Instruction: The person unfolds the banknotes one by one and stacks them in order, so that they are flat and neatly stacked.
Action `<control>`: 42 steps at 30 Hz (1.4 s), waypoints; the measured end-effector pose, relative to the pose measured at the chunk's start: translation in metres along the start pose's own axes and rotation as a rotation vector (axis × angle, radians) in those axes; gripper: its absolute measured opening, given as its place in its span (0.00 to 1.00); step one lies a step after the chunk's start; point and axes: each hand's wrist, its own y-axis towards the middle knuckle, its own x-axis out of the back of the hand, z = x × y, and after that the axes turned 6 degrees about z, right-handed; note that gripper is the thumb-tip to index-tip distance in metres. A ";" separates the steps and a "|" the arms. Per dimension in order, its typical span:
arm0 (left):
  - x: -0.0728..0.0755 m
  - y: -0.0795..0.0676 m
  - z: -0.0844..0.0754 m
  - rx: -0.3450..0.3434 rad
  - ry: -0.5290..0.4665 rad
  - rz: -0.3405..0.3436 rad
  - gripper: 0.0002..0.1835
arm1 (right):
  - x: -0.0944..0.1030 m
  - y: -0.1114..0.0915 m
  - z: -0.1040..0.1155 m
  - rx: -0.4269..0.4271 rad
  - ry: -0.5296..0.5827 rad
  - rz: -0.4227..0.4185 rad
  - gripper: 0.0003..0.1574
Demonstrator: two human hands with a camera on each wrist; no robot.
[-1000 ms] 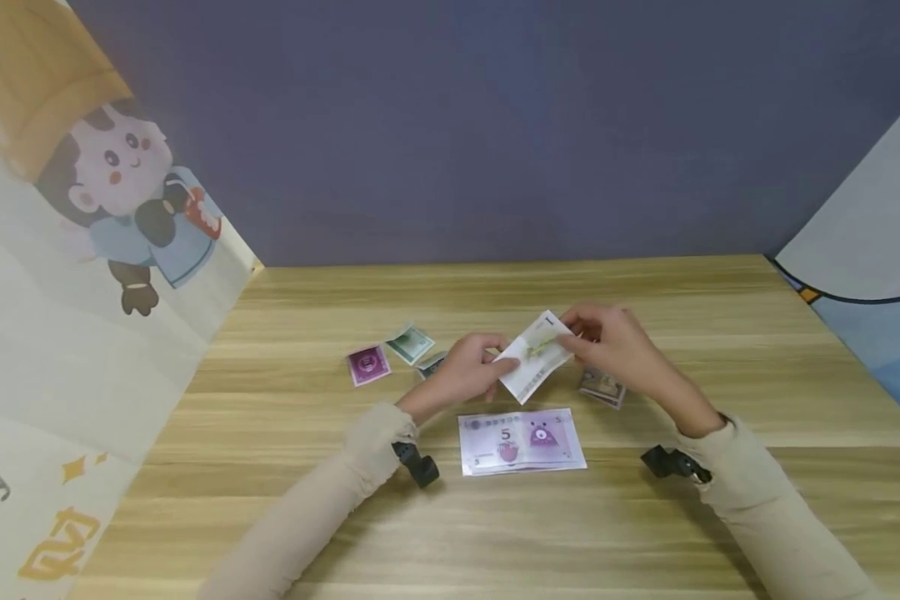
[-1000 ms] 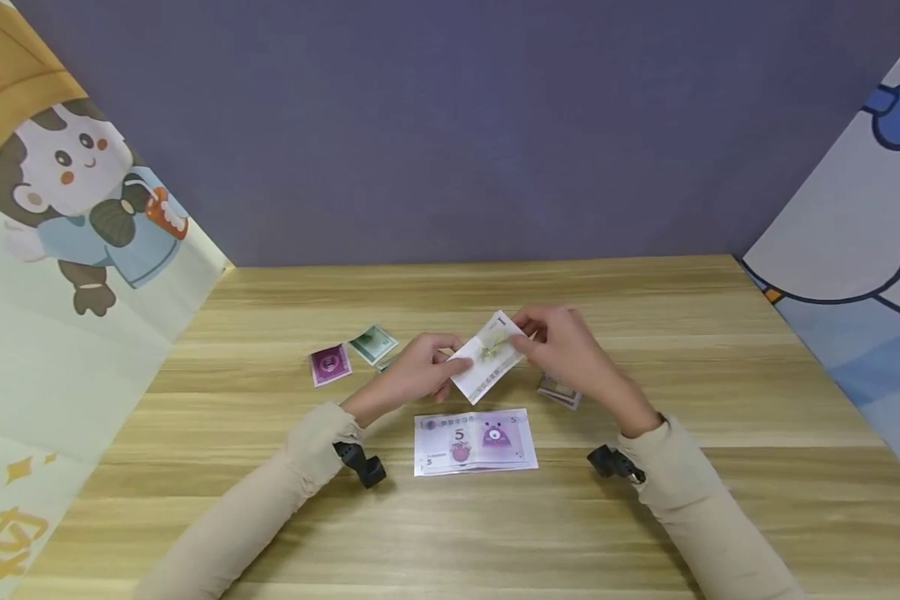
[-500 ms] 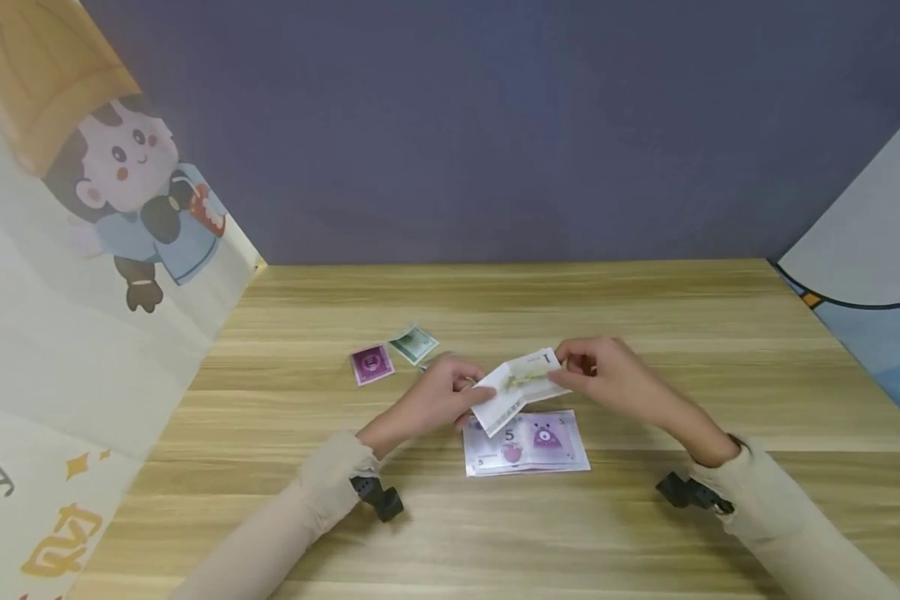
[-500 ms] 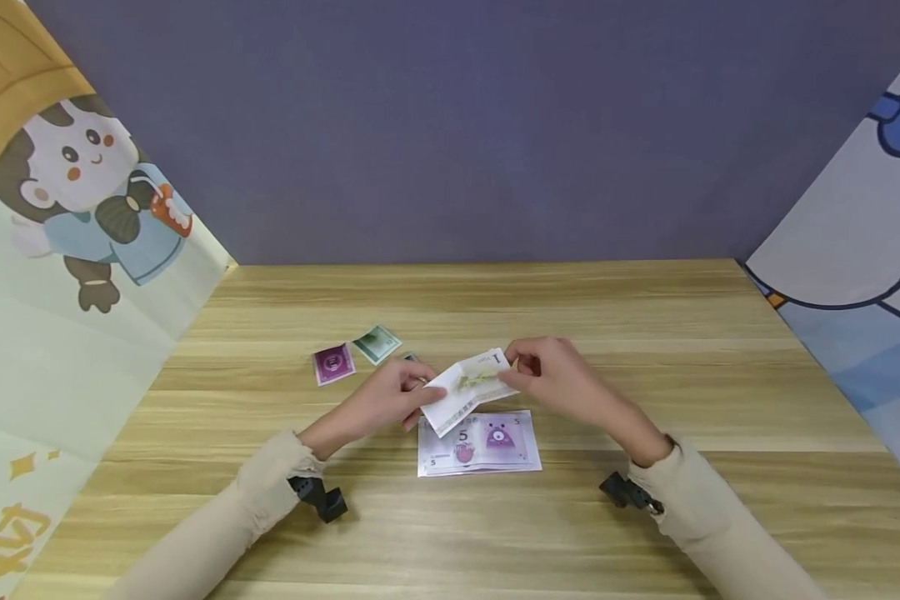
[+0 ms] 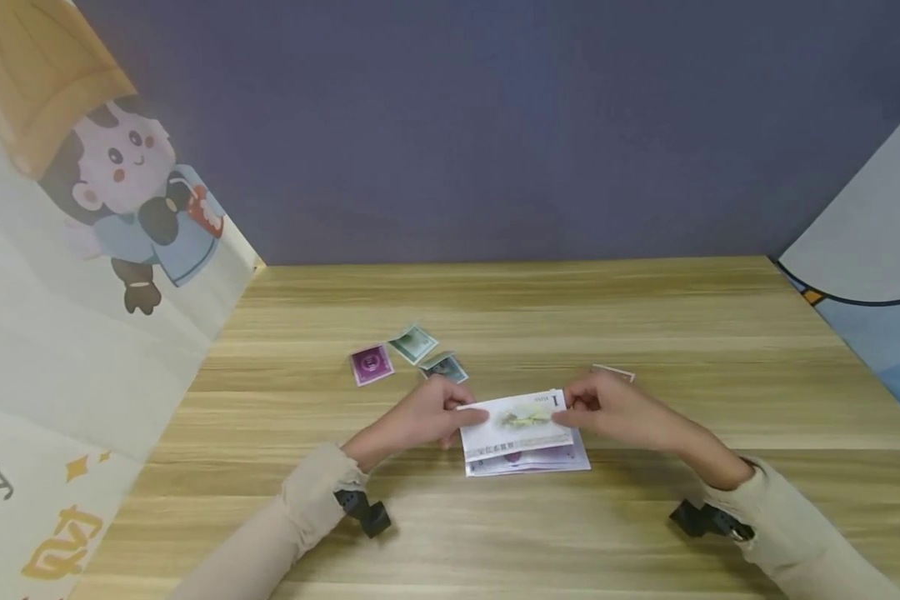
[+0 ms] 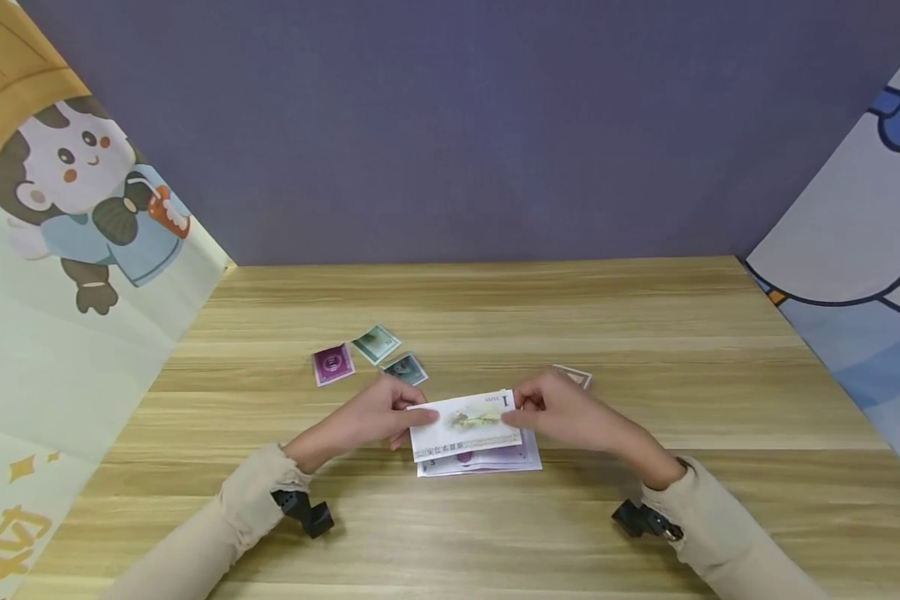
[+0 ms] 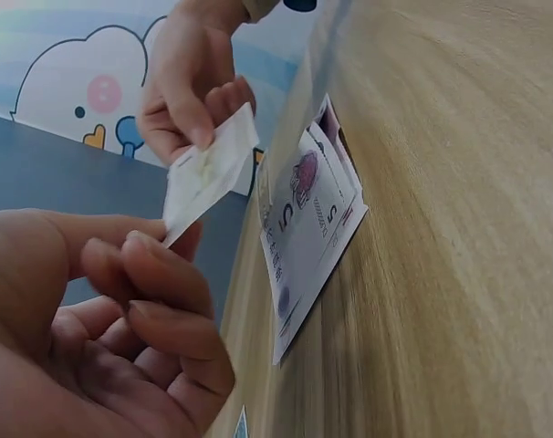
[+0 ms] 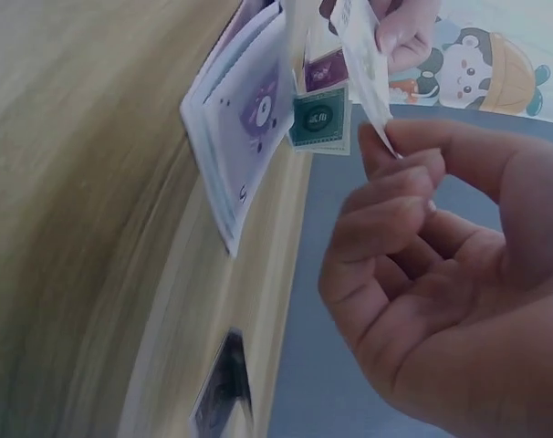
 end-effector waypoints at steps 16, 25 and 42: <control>-0.005 0.006 0.009 0.038 0.059 0.059 0.16 | -0.005 -0.001 -0.017 -0.047 0.165 0.133 0.18; -0.010 0.007 0.013 0.035 0.135 0.033 0.16 | -0.007 -0.002 -0.023 -0.063 0.171 0.177 0.18; -0.017 0.008 0.016 0.073 0.242 -0.028 0.08 | -0.013 -0.002 -0.024 -0.096 0.059 0.134 0.16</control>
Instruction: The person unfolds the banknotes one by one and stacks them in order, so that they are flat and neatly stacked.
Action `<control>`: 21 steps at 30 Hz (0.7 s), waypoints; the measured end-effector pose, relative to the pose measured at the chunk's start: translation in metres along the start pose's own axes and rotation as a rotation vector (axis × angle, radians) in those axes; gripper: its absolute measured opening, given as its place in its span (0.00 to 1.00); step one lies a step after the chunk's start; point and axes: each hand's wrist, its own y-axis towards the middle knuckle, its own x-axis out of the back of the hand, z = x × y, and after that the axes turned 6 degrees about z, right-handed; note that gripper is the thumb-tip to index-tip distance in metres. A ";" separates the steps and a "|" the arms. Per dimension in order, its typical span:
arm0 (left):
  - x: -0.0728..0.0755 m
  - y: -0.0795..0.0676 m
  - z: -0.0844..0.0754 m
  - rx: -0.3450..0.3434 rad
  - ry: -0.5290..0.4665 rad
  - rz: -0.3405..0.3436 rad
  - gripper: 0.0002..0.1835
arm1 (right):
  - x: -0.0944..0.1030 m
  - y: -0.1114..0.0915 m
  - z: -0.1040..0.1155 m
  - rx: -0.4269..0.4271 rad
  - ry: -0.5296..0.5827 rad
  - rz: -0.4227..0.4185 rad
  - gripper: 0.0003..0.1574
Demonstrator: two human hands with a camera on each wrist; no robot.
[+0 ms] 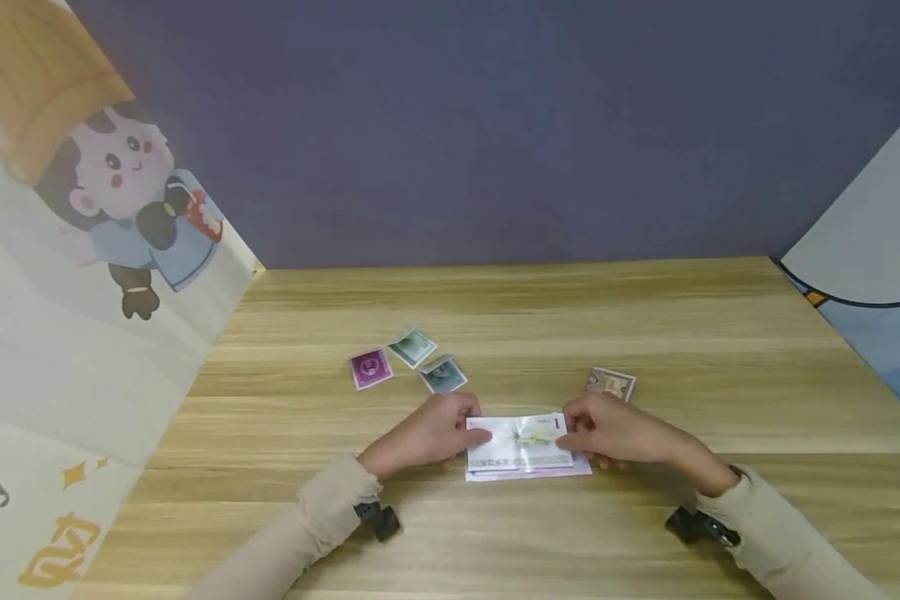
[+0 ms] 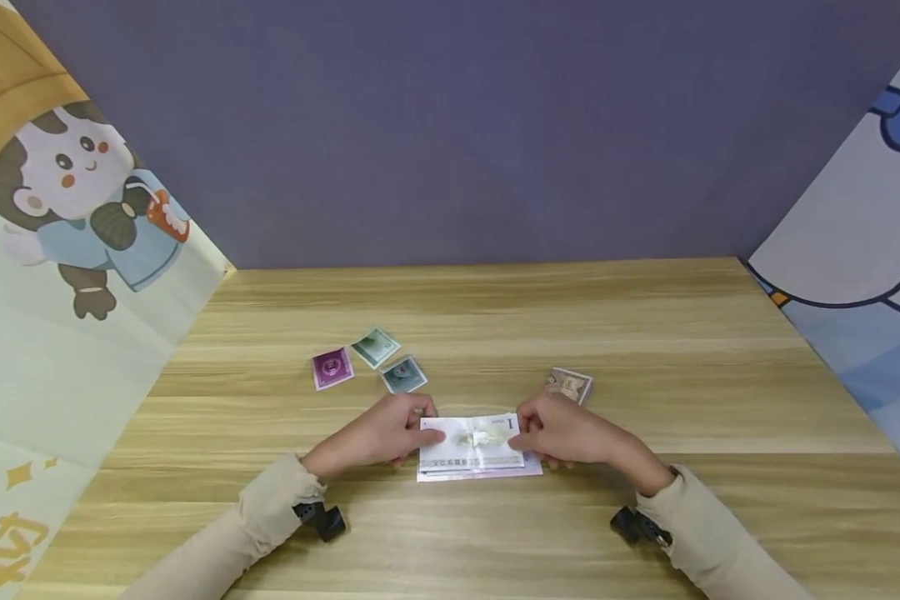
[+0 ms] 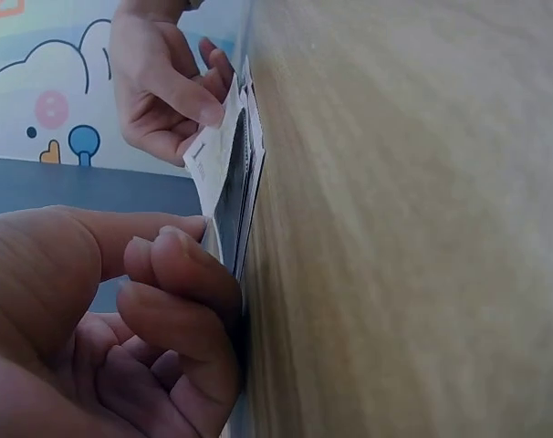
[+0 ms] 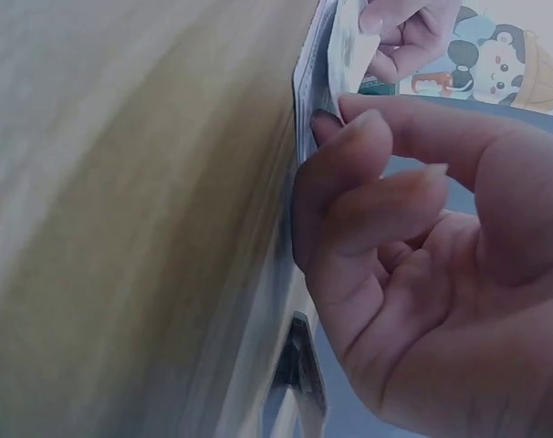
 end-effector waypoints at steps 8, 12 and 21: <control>-0.002 0.000 -0.002 0.049 0.062 -0.030 0.14 | 0.000 -0.002 0.003 -0.065 -0.072 -0.032 0.19; -0.002 -0.001 -0.002 0.062 0.052 -0.034 0.16 | 0.000 -0.002 0.005 -0.099 -0.111 -0.067 0.19; -0.003 -0.001 -0.001 0.016 0.093 -0.008 0.14 | -0.009 0.000 0.013 -0.058 -0.150 -0.050 0.07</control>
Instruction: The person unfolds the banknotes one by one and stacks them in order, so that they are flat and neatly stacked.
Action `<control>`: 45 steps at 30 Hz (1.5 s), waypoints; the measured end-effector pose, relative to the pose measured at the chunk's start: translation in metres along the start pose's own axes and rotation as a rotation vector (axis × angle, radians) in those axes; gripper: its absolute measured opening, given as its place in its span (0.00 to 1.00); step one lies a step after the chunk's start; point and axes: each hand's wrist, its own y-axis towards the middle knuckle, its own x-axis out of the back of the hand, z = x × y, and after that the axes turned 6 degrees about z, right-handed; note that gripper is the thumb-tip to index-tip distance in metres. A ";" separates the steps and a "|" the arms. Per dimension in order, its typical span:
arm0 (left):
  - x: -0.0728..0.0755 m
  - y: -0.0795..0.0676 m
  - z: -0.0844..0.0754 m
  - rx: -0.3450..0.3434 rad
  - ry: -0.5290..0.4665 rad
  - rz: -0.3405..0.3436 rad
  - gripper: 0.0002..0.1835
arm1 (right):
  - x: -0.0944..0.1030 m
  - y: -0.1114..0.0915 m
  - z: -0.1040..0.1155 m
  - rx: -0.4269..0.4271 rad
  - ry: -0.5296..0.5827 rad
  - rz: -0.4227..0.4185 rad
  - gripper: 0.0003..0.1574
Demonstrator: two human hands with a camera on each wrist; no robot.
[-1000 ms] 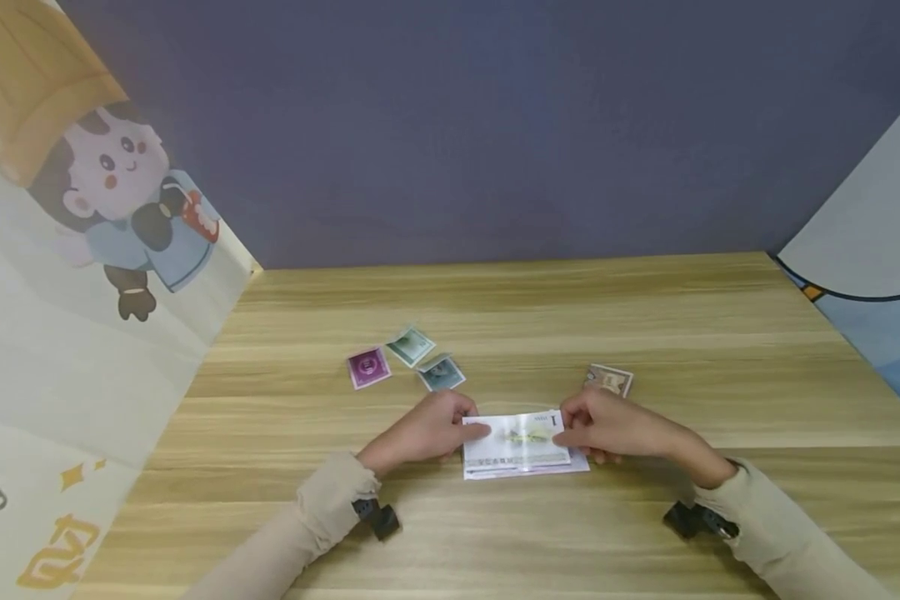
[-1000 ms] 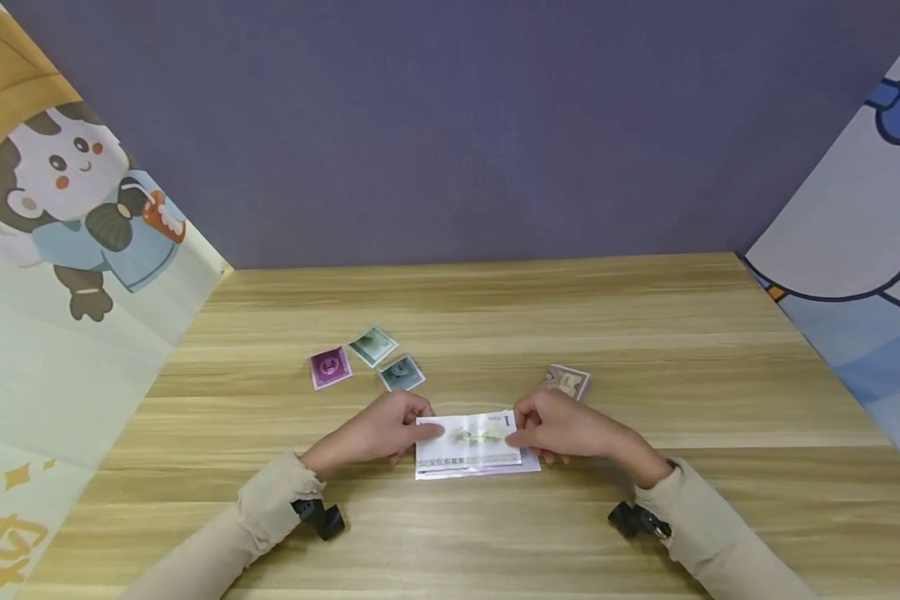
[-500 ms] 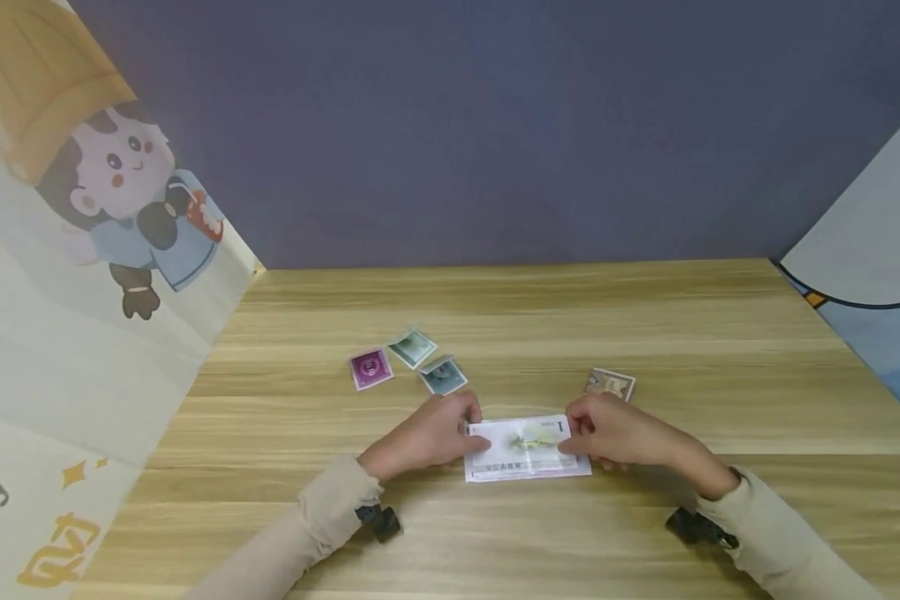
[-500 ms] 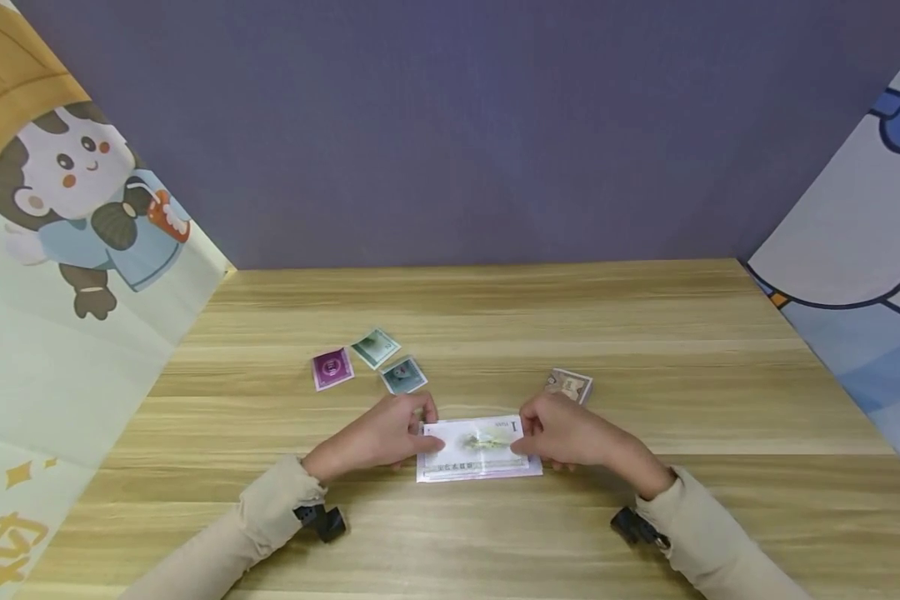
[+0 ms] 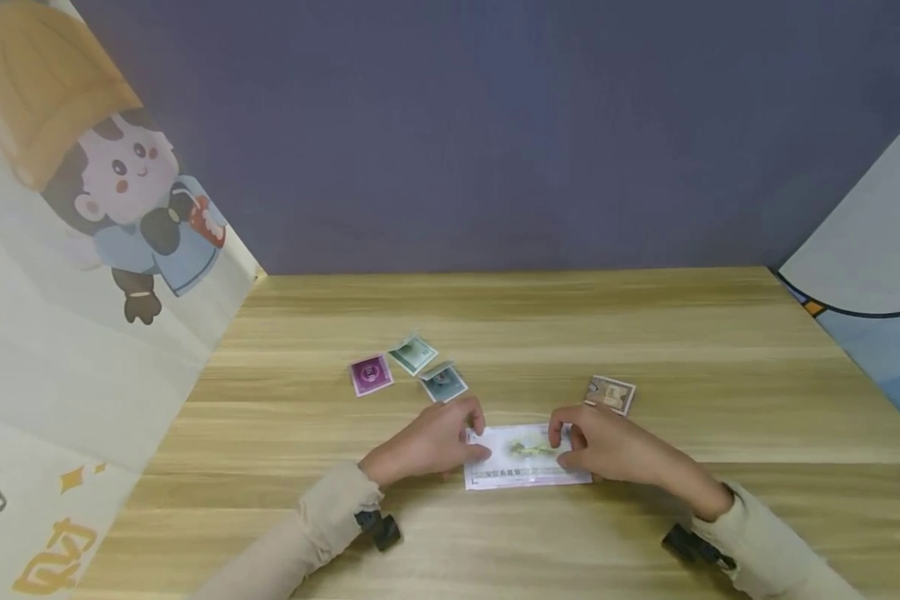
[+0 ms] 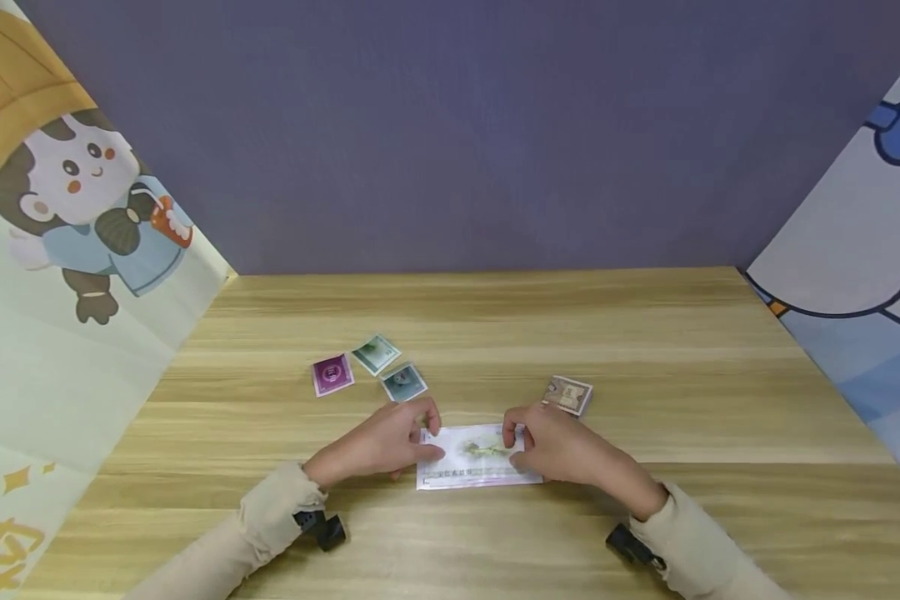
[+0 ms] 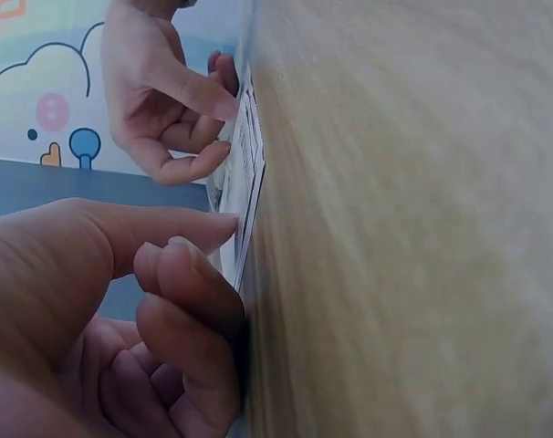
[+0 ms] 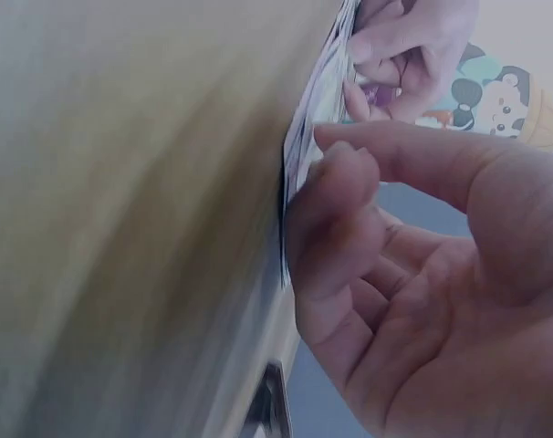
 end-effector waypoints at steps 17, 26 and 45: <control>0.000 -0.001 0.005 -0.100 -0.094 0.022 0.11 | -0.003 -0.001 0.008 0.069 0.028 -0.124 0.05; 0.014 -0.007 -0.003 -0.120 -0.053 -0.018 0.08 | -0.001 -0.003 0.014 0.110 -0.026 -0.208 0.06; 0.054 -0.022 -0.007 -0.112 -0.007 -0.247 0.06 | 0.012 0.002 0.036 0.167 -0.102 -0.329 0.05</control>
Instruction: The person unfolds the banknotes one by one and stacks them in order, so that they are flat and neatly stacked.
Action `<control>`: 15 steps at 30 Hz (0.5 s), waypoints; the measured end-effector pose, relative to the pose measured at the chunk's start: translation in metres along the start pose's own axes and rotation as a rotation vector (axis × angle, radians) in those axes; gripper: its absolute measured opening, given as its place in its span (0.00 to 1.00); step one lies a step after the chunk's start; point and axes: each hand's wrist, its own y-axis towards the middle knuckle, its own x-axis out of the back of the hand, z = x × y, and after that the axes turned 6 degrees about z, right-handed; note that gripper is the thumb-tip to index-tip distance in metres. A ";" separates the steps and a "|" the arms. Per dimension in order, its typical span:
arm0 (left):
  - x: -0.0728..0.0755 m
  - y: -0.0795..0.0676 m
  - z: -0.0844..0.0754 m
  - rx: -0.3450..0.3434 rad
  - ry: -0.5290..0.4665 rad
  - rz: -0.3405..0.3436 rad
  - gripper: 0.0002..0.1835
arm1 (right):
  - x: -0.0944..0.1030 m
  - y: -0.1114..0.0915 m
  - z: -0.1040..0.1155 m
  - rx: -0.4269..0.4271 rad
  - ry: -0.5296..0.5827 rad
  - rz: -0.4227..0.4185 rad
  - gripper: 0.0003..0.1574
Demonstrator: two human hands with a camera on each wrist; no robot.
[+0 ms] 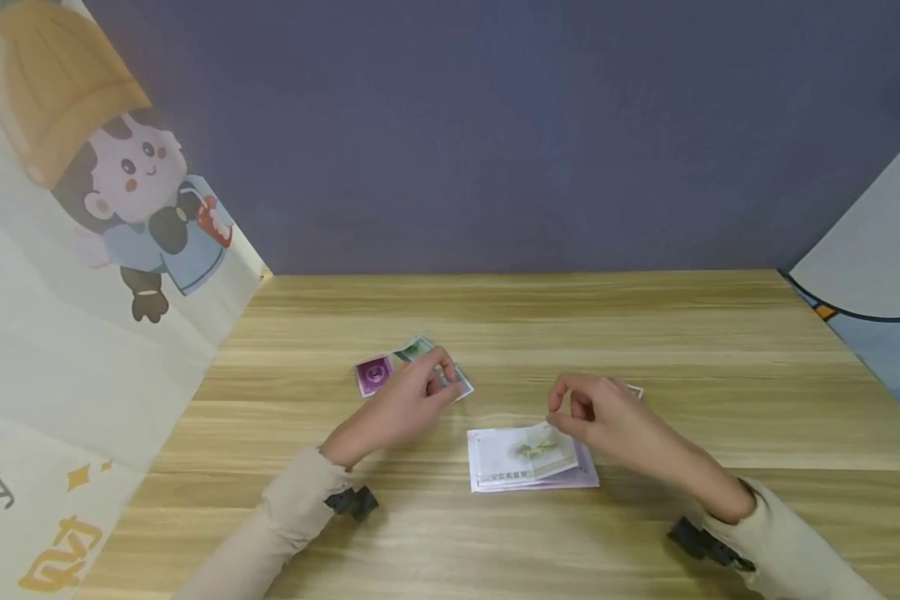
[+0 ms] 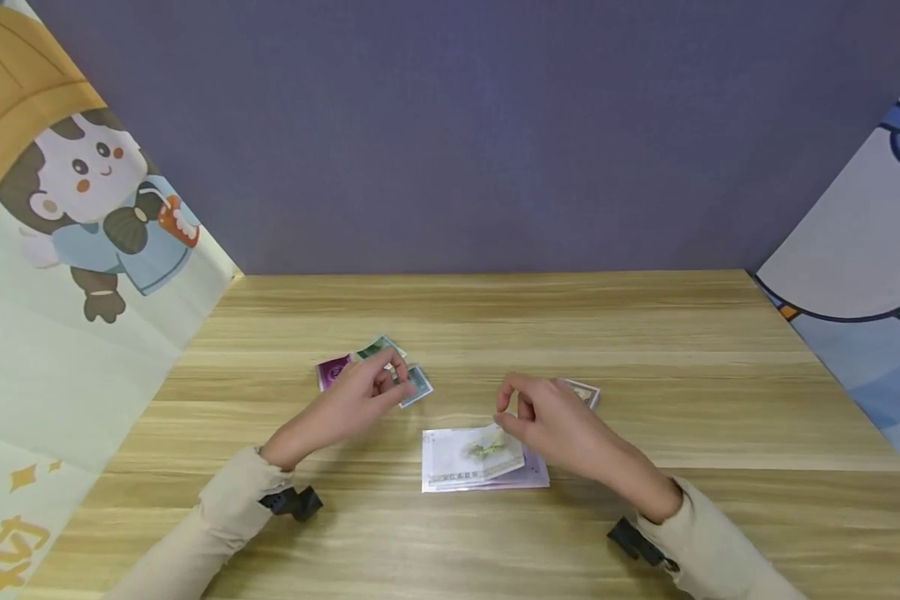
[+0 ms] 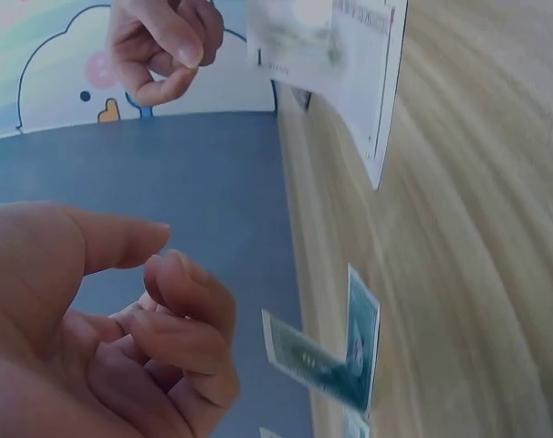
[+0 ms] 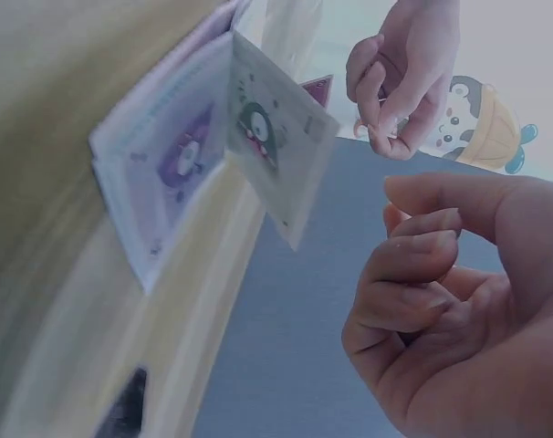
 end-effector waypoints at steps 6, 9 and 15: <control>0.010 0.003 0.005 -0.024 0.065 -0.139 0.07 | 0.006 0.009 0.005 0.026 -0.020 -0.008 0.06; 0.015 0.005 0.010 -0.021 0.122 -0.209 0.06 | 0.010 0.016 0.007 0.032 -0.032 -0.007 0.07; 0.028 0.010 0.017 -0.047 0.231 -0.291 0.04 | 0.023 0.036 0.009 0.052 -0.058 -0.015 0.05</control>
